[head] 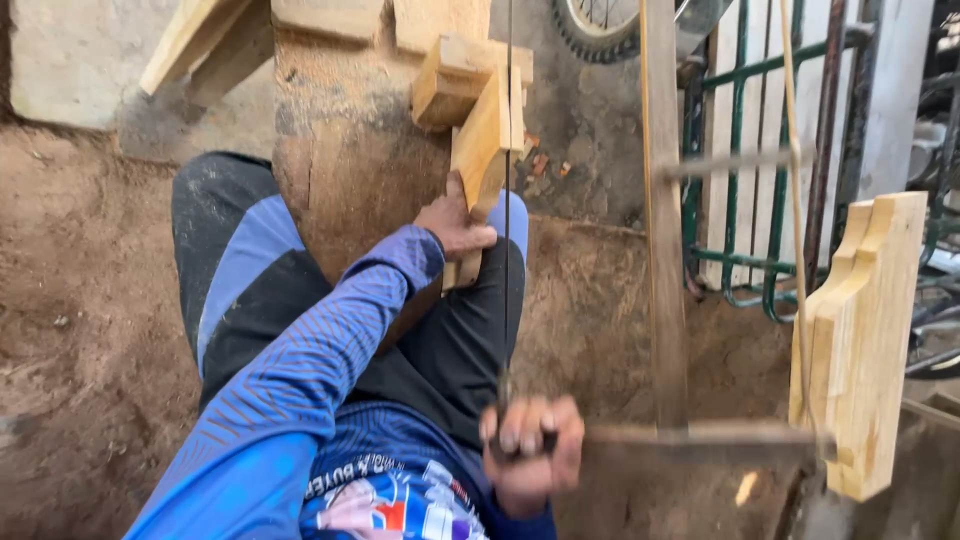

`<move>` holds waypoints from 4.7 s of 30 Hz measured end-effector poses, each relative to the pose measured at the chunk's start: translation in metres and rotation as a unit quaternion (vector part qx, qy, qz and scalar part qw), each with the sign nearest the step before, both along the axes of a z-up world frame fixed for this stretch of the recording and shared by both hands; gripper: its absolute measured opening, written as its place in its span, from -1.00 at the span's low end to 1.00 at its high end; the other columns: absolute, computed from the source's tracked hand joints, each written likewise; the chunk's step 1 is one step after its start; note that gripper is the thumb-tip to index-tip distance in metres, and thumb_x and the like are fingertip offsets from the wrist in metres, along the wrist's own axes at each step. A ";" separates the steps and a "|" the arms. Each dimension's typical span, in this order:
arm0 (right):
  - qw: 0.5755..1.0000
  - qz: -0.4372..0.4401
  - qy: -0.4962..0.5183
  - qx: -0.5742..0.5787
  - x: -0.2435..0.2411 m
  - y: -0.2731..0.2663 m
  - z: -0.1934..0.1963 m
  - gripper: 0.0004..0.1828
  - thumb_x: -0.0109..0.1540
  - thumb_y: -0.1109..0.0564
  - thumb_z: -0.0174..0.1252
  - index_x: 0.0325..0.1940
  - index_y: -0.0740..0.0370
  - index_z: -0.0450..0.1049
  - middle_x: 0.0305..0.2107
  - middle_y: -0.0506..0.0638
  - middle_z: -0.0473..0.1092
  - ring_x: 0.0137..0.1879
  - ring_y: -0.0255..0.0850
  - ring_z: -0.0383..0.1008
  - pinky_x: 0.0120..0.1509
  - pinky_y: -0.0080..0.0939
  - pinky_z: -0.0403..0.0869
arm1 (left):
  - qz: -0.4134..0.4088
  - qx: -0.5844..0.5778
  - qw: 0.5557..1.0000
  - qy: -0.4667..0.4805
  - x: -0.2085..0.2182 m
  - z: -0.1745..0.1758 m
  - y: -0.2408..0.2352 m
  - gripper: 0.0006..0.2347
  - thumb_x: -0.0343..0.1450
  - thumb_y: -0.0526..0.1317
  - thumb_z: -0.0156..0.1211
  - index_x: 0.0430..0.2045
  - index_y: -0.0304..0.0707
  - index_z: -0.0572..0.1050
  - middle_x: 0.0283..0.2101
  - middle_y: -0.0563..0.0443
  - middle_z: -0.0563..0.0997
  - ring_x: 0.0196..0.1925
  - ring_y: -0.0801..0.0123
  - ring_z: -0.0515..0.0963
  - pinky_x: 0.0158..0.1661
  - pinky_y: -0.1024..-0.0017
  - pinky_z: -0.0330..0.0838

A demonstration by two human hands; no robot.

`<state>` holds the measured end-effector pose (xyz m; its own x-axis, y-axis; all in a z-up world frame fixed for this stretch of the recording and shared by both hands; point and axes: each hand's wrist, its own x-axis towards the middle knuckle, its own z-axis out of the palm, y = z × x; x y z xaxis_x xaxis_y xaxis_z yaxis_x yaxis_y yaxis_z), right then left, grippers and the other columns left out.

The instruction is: The person sits on the ground and uses a bow saw to cut a small piece of wood held between their legs. They repeatedly pull the saw back and forth to cut through the wood.

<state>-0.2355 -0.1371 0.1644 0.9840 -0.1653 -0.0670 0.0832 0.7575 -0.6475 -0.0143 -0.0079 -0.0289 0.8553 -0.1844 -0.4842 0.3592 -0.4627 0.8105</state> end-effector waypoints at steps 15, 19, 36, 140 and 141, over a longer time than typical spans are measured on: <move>0.999 -0.026 0.033 -0.034 -0.017 -0.002 0.004 -0.67 0.38 -0.14 0.01 -0.31 0.09 0.19 -0.63 -0.13 0.11 -0.53 -0.27 0.11 -0.42 -0.09 0.30 | -0.027 0.008 0.999 0.027 -0.009 0.007 0.003 0.20 0.11 0.24 0.31 0.41 -0.65 -0.34 0.01 -0.60 0.56 0.09 -0.29 0.60 0.07 0.13 0.50; 0.999 0.016 -0.047 -0.018 0.123 0.023 -0.047 -0.65 0.44 -0.11 -0.02 -0.34 0.05 0.16 -0.63 -0.16 0.05 -0.54 -0.32 0.07 -0.46 -0.17 0.23 | -0.058 -0.023 0.997 -0.038 0.004 -0.020 0.014 0.30 0.11 0.39 0.32 0.40 -0.70 -0.39 0.07 -0.66 0.50 0.15 -0.29 0.56 0.10 0.17 0.48; 0.999 0.029 -0.022 0.014 0.095 0.023 -0.021 -0.62 0.48 -0.06 -0.08 -0.38 0.07 0.11 -0.66 -0.14 0.05 -0.56 -0.32 0.01 -0.46 -0.17 0.18 | -0.040 -0.108 0.993 -0.004 0.008 -0.057 0.022 0.43 -0.11 0.29 0.63 0.45 -0.58 -0.32 0.45 -0.71 0.02 0.52 -0.51 -0.20 0.42 0.07 -0.11; 0.998 0.004 0.052 -0.031 0.136 0.038 0.047 -0.60 0.42 -0.17 0.03 -0.40 0.00 0.15 -0.64 -0.20 0.01 -0.51 -0.31 0.03 -0.46 -0.18 0.15 | 0.142 0.000 0.990 -0.022 -0.003 0.026 -0.018 0.00 0.10 -0.06 0.30 0.44 -0.39 -0.15 0.16 -0.48 0.49 0.14 -0.24 0.55 0.13 0.10 0.46; 0.998 0.006 0.055 -0.033 0.099 0.028 0.058 -0.60 0.42 -0.17 0.03 -0.40 0.00 0.15 -0.64 -0.20 0.01 -0.51 -0.31 0.03 -0.46 -0.18 0.15 | 0.144 -0.002 0.989 -0.018 -0.002 0.033 -0.015 0.00 0.10 -0.06 0.30 0.44 -0.39 -0.15 0.16 -0.48 0.49 0.14 -0.24 0.55 0.13 0.10 0.46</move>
